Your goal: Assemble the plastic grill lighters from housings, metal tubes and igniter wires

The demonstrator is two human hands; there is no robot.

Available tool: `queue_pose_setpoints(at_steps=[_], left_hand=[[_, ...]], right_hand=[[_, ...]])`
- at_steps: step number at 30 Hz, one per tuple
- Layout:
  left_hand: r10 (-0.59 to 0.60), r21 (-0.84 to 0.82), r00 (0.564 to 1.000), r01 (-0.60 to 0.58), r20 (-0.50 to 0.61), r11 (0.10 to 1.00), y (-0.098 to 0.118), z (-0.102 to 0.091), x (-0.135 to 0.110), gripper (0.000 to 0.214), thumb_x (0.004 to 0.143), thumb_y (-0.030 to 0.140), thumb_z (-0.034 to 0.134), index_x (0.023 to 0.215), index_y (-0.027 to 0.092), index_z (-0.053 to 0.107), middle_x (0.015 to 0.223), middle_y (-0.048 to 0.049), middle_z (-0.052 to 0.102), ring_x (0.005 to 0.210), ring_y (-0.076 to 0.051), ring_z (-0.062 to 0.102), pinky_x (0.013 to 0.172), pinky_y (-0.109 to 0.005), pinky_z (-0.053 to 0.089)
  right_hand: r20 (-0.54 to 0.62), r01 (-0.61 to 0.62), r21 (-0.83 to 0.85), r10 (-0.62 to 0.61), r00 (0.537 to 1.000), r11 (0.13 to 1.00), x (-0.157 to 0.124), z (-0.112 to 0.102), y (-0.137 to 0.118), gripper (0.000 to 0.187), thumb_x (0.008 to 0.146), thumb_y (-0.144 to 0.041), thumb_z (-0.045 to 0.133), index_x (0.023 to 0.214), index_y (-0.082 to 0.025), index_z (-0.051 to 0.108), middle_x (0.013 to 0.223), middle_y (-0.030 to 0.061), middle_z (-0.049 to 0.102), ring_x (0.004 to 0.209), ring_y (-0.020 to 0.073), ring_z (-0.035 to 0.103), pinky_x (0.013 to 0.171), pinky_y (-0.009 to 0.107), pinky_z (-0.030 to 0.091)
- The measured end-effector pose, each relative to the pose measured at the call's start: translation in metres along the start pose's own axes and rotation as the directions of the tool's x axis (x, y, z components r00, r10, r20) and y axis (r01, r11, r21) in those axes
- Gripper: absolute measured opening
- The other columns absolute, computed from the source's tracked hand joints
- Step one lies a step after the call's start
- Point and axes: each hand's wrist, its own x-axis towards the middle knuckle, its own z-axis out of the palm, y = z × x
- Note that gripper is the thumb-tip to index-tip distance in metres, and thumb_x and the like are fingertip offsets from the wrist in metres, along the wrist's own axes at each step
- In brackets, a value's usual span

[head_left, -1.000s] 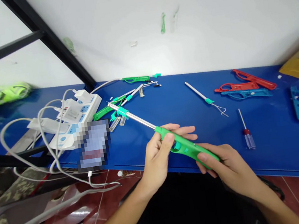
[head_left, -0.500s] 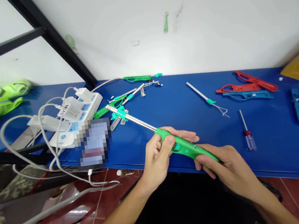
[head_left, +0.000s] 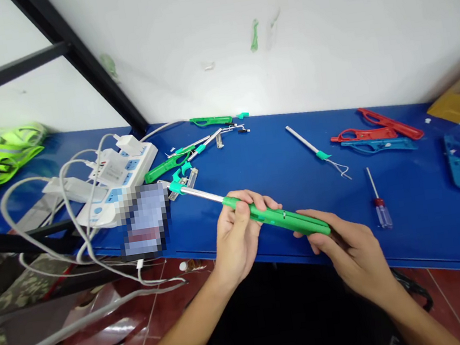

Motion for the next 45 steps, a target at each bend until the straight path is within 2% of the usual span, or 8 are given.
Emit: queue_pose_setpoints(at_steps=[6,11,19,24,33,38,41,45], left_hand=[[-0.004,0.022,1.0,0.004,-0.017,1.0,0.0,0.002,0.0,0.024,0.103,0.044,0.074,0.098,0.021,0.066,0.091,0.0019,0.067,0.093,-0.015,0.075,0.096,-0.036,0.064],[0.029,0.074,0.998,-0.033,0.049,0.997,-0.001,0.002,-0.001,0.017,0.098,0.027,0.082,0.101,0.021,0.066,0.094,0.002,0.07,0.094,-0.013,0.075,0.094,-0.03,0.063],[-0.007,0.03,0.999,0.006,0.048,1.0,0.002,0.001,-0.004,0.013,0.103,0.027,0.076,0.102,0.021,0.065,0.094,0.0015,0.07,0.092,-0.014,0.077,0.092,-0.03,0.064],[-0.017,0.034,0.997,0.014,0.08,0.999,0.003,0.001,-0.006,0.011,0.104,0.026,0.073,0.102,0.02,0.064,0.094,0.0014,0.071,0.092,-0.014,0.079,0.091,-0.03,0.065],[0.077,0.121,0.993,-0.088,0.093,0.989,-0.001,0.001,-0.01,0.009,0.109,0.029,0.065,0.109,0.02,0.063,0.098,0.0007,0.077,0.094,-0.021,0.084,0.09,-0.037,0.068],[0.099,0.192,0.985,-0.125,0.14,0.973,-0.003,0.003,-0.012,0.016,0.102,0.019,0.075,0.112,0.021,0.064,0.11,-0.0015,0.081,0.11,-0.021,0.081,0.102,-0.04,0.065],[0.08,0.231,0.987,-0.111,0.142,0.967,-0.002,0.006,-0.012,0.035,0.092,0.007,0.084,0.112,0.023,0.06,0.111,-0.0006,0.084,0.109,-0.019,0.082,0.101,-0.036,0.065],[-0.02,0.232,0.993,-0.008,0.118,0.973,0.001,0.008,-0.013,0.028,0.101,0.014,0.076,0.111,0.024,0.051,0.116,-0.0047,0.085,0.109,-0.022,0.083,0.1,-0.039,0.066]], right_hand=[[-0.023,0.051,-0.036,-0.051,0.998,0.998,0.003,0.0,-0.004,0.022,0.108,-0.035,0.064,0.123,-0.025,0.077,0.094,0.0008,0.082,0.074,0.0152,0.076,0.075,0.024,0.062],[-0.014,0.079,-0.006,-0.079,0.997,0.997,0.003,-0.002,-0.003,0.019,0.105,-0.034,0.069,0.12,-0.027,0.078,0.1,0.0023,0.082,0.083,0.0177,0.077,0.074,0.025,0.061],[0.12,0.115,0.172,-0.137,0.983,0.978,0.001,-0.006,0.002,0.053,0.102,-0.062,0.061,0.145,-0.033,0.071,0.084,-0.0001,0.07,0.07,0.0139,0.063,0.064,0.026,0.054],[0.15,0.127,0.251,-0.168,0.974,0.96,0.003,-0.007,0.003,0.053,0.101,-0.059,0.064,0.147,-0.034,0.07,0.085,0.0,0.068,0.07,0.0135,0.061,0.062,0.026,0.051],[0.088,0.098,0.18,-0.116,0.989,0.979,0.005,-0.007,-0.001,0.037,0.104,-0.054,0.065,0.127,-0.03,0.08,0.075,-0.0014,0.064,0.065,0.0128,0.059,0.06,0.025,0.049],[0.015,-0.056,0.229,0.054,0.998,0.972,-0.001,-0.003,0.0,0.026,0.112,-0.037,0.057,0.129,-0.028,0.074,0.077,-0.002,0.073,0.06,0.0115,0.065,0.057,0.022,0.054],[0.065,-0.088,0.322,0.071,0.995,0.942,-0.003,-0.003,0.002,0.031,0.113,-0.036,0.055,0.14,-0.032,0.069,0.078,-0.0034,0.075,0.054,0.0099,0.064,0.054,0.021,0.054],[0.184,-0.122,0.396,0.051,0.982,0.91,-0.003,-0.007,0.003,0.039,0.114,-0.043,0.051,0.146,-0.028,0.066,0.08,0.0,0.076,0.06,0.0126,0.068,0.054,0.023,0.054]])
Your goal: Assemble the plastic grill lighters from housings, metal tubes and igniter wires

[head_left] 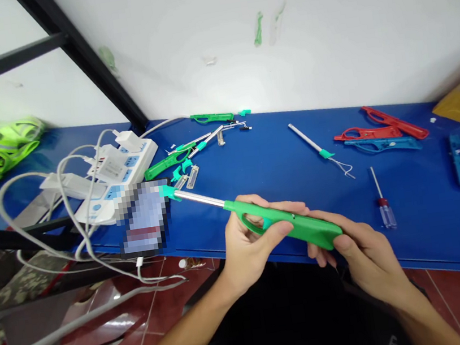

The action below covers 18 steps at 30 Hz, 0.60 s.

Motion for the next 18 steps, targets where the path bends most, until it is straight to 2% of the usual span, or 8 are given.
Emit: queue_pose_setpoints(at_steps=[4,8,11,13,15,18], left_hand=[[-0.044,-0.015,0.999,0.043,-0.023,0.999,0.0,0.002,0.001,0.027,0.103,0.018,0.074,0.108,0.023,0.048,0.113,-0.0055,0.086,0.105,-0.023,0.084,0.099,-0.041,0.067],[-0.039,-0.002,0.997,0.039,-0.068,0.999,-0.003,0.003,0.004,0.027,0.103,0.02,0.074,0.106,0.023,0.048,0.106,-0.0038,0.087,0.098,-0.02,0.085,0.093,-0.036,0.068],[-0.062,0.034,0.993,0.066,-0.103,0.997,-0.004,0.002,0.005,0.028,0.103,0.022,0.075,0.104,0.023,0.047,0.101,-0.0044,0.087,0.094,-0.019,0.085,0.089,-0.033,0.068],[-0.075,0.052,0.99,0.082,-0.122,0.995,-0.004,0.001,0.005,0.03,0.102,0.022,0.076,0.104,0.023,0.046,0.098,-0.0045,0.087,0.091,-0.018,0.085,0.089,-0.033,0.067],[-0.085,0.051,0.989,0.091,-0.119,0.995,-0.004,0.001,0.005,0.03,0.103,0.022,0.075,0.104,0.024,0.045,0.098,-0.0046,0.087,0.091,-0.019,0.085,0.09,-0.034,0.067],[-0.08,0.013,0.994,0.081,-0.078,0.997,-0.005,0.001,0.005,0.027,0.105,0.022,0.072,0.108,0.024,0.046,0.106,-0.0046,0.086,0.099,-0.021,0.084,0.096,-0.038,0.066]], right_hand=[[0.064,-0.038,0.029,0.036,0.997,0.999,0.005,-0.001,-0.005,0.043,0.114,-0.048,0.048,0.139,-0.022,0.071,0.071,0.0002,0.072,0.058,0.0139,0.063,0.055,0.026,0.053],[0.041,-0.102,-0.032,0.103,0.994,0.994,0.009,0.001,-0.013,0.036,0.114,-0.042,0.048,0.115,-0.023,0.078,0.063,-0.0022,0.067,0.054,0.0128,0.06,0.056,0.025,0.05],[0.024,-0.146,-0.071,0.148,0.989,0.987,0.011,0.005,-0.018,0.04,0.113,-0.043,0.049,0.093,-0.022,0.075,0.061,-0.0016,0.066,0.053,0.0125,0.061,0.056,0.025,0.05],[0.029,-0.157,-0.087,0.16,0.987,0.984,0.012,0.006,-0.021,0.043,0.113,-0.044,0.049,0.085,-0.021,0.072,0.06,-0.0012,0.066,0.051,0.0123,0.061,0.054,0.024,0.051],[0.018,-0.154,-0.099,0.157,0.987,0.983,0.012,0.007,-0.02,0.041,0.113,-0.044,0.05,0.088,-0.021,0.073,0.06,-0.0011,0.066,0.051,0.0123,0.061,0.054,0.024,0.052],[-0.052,-0.155,-0.093,0.151,0.987,0.984,0.01,0.007,-0.015,0.034,0.112,-0.043,0.052,0.106,-0.021,0.077,0.065,-0.0014,0.069,0.054,0.0125,0.064,0.056,0.024,0.055]])
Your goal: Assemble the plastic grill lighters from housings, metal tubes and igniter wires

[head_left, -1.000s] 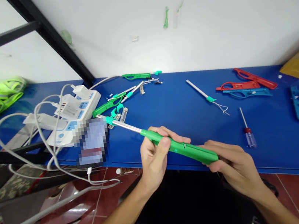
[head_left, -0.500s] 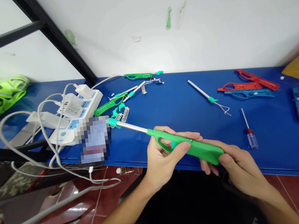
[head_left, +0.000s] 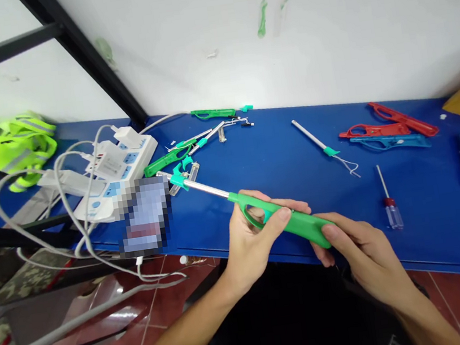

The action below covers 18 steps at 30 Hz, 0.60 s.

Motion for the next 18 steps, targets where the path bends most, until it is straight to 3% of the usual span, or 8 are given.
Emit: queue_pose_setpoints(at_steps=[4,6,13,18], left_hand=[[0.03,-0.024,1.0,-0.03,-0.001,0.999,-0.001,0.0,0.001,0.036,0.099,0.021,0.079,0.119,0.025,0.049,0.125,-0.0066,0.082,0.113,-0.025,0.082,0.103,-0.043,0.065],[0.031,-0.033,1.0,-0.031,0.004,0.999,-0.001,-0.001,0.002,0.043,0.094,0.019,0.085,0.122,0.025,0.052,0.124,-0.0066,0.082,0.113,-0.026,0.082,0.103,-0.043,0.065],[-0.008,-0.055,0.999,0.011,0.048,0.998,-0.001,-0.005,0.003,0.034,0.09,0.015,0.088,0.105,0.021,0.058,0.106,-0.0037,0.086,0.102,-0.022,0.084,0.098,-0.038,0.067],[-0.036,-0.006,0.999,0.036,0.03,0.999,0.002,-0.006,0.001,0.026,0.09,0.018,0.088,0.1,0.019,0.063,0.105,-0.0054,0.086,0.102,-0.023,0.084,0.097,-0.037,0.067]], right_hand=[[-0.149,0.045,-0.022,-0.048,0.988,0.999,-0.003,0.002,0.01,0.026,0.11,-0.04,0.06,0.123,-0.024,0.075,0.075,-0.0007,0.075,0.06,0.0133,0.068,0.058,0.023,0.058],[-0.175,0.086,-0.073,-0.098,0.98,0.994,-0.004,0.003,0.013,0.024,0.109,-0.036,0.062,0.125,-0.026,0.075,0.078,-0.001,0.077,0.061,0.0129,0.069,0.061,0.023,0.059],[-0.141,0.13,-0.16,-0.153,0.978,0.978,-0.003,0.002,0.013,0.023,0.102,-0.037,0.073,0.123,-0.027,0.073,0.085,-0.0006,0.079,0.067,0.0159,0.075,0.06,0.024,0.06],[-0.13,0.122,-0.267,-0.161,0.978,0.956,-0.004,0.001,0.01,0.016,0.101,-0.039,0.074,0.113,-0.027,0.074,0.079,-0.0024,0.076,0.059,0.0142,0.069,0.057,0.023,0.056]])
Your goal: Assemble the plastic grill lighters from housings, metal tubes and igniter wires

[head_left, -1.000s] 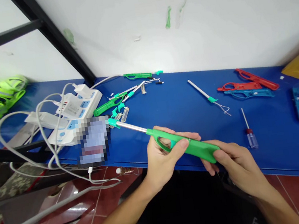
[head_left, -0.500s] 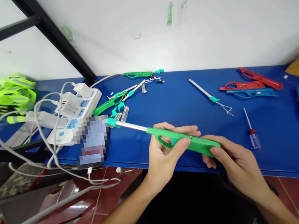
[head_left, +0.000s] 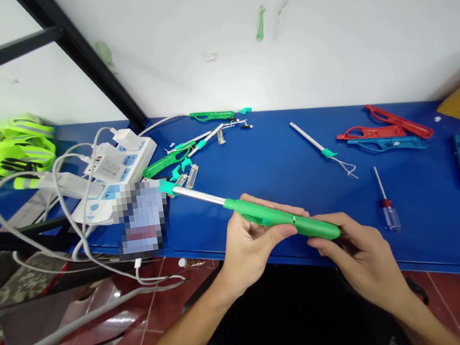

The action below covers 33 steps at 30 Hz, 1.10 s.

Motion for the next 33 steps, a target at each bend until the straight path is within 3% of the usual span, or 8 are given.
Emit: queue_pose_setpoints(at_steps=[5,10,14,17,21,27,30,33], left_hand=[[-0.03,0.032,0.998,0.032,-0.051,0.999,-0.001,-0.001,0.003,0.03,0.089,0.023,0.09,0.101,0.019,0.063,0.103,-0.0067,0.086,0.095,-0.023,0.085,0.09,-0.033,0.068],[-0.069,-0.037,0.998,0.068,-0.013,0.997,-0.002,-0.001,0.004,0.038,0.092,0.024,0.087,0.117,0.022,0.059,0.114,-0.0066,0.085,0.095,-0.02,0.084,0.083,-0.029,0.067],[-0.012,-0.064,0.994,0.019,0.109,0.998,-0.002,-0.003,0.0,0.046,0.104,0.029,0.074,0.145,0.026,0.055,0.149,-0.01,0.071,0.128,-0.023,0.075,0.113,-0.039,0.059],[-0.005,-0.05,0.991,0.012,0.134,0.999,-0.004,-0.005,-0.002,0.044,0.107,0.029,0.069,0.148,0.027,0.056,0.148,-0.0103,0.07,0.137,-0.025,0.07,0.123,-0.044,0.051],[-0.022,-0.051,0.999,0.024,0.046,0.998,-0.008,-0.006,0.002,0.039,0.098,0.03,0.082,0.133,0.024,0.064,0.135,-0.0094,0.078,0.128,-0.024,0.075,0.115,-0.039,0.056],[-0.062,-0.077,0.996,0.056,-0.071,0.995,-0.01,-0.003,0.008,0.044,0.084,0.026,0.095,0.116,0.02,0.066,0.118,-0.0066,0.084,0.107,-0.019,0.082,0.099,-0.029,0.063],[-0.073,-0.087,0.992,0.065,-0.099,0.994,-0.008,-0.002,0.008,0.042,0.086,0.031,0.094,0.113,0.019,0.064,0.113,-0.0073,0.085,0.103,-0.018,0.082,0.094,-0.029,0.065],[-0.096,-0.083,0.989,0.087,-0.113,0.993,-0.006,-0.003,0.009,0.039,0.09,0.038,0.09,0.111,0.018,0.065,0.11,-0.009,0.086,0.1,-0.02,0.083,0.091,-0.03,0.066]], right_hand=[[0.028,-0.036,0.004,0.036,0.999,0.999,0.0,0.003,-0.006,0.016,0.103,-0.041,0.07,0.108,-0.025,0.072,0.065,-0.0049,0.068,0.05,0.0126,0.061,0.053,0.023,0.052],[0.182,-0.2,0.293,0.151,0.972,0.935,-0.003,0.0,-0.004,0.029,0.11,-0.045,0.057,0.125,-0.021,0.064,0.061,-0.0051,0.064,0.045,0.0116,0.057,0.046,0.022,0.047],[0.295,-0.397,0.532,0.276,0.915,0.748,-0.003,-0.003,0.0,0.039,0.113,-0.053,0.045,0.103,-0.021,0.063,0.054,-0.0036,0.06,0.038,0.0112,0.049,0.038,0.022,0.038],[0.342,-0.462,0.569,0.315,0.885,0.68,0.001,-0.004,0.001,0.05,0.113,-0.057,0.041,0.084,-0.021,0.06,0.051,-0.0018,0.057,0.037,0.0108,0.047,0.036,0.022,0.036],[0.113,-0.3,0.469,0.28,0.953,0.831,0.005,-0.007,0.003,0.035,0.106,-0.053,0.063,0.126,-0.024,0.064,0.078,0.0016,0.072,0.058,0.0142,0.064,0.049,0.023,0.052],[0.098,-0.194,0.209,0.177,0.979,0.958,0.003,-0.019,0.015,0.035,0.11,-0.044,0.058,0.141,-0.028,0.064,0.084,0.0016,0.074,0.062,0.0138,0.064,0.055,0.024,0.055],[0.062,-0.008,-0.034,0.011,0.998,0.999,0.005,-0.019,0.016,0.036,0.11,-0.041,0.06,0.144,-0.031,0.064,0.09,0.0007,0.076,0.065,0.014,0.067,0.06,0.026,0.058],[0.016,0.208,-0.257,-0.211,0.977,0.944,0.007,-0.016,0.013,0.04,0.105,-0.032,0.07,0.145,-0.031,0.063,0.108,0.003,0.078,0.084,0.0178,0.076,0.077,0.029,0.063]])
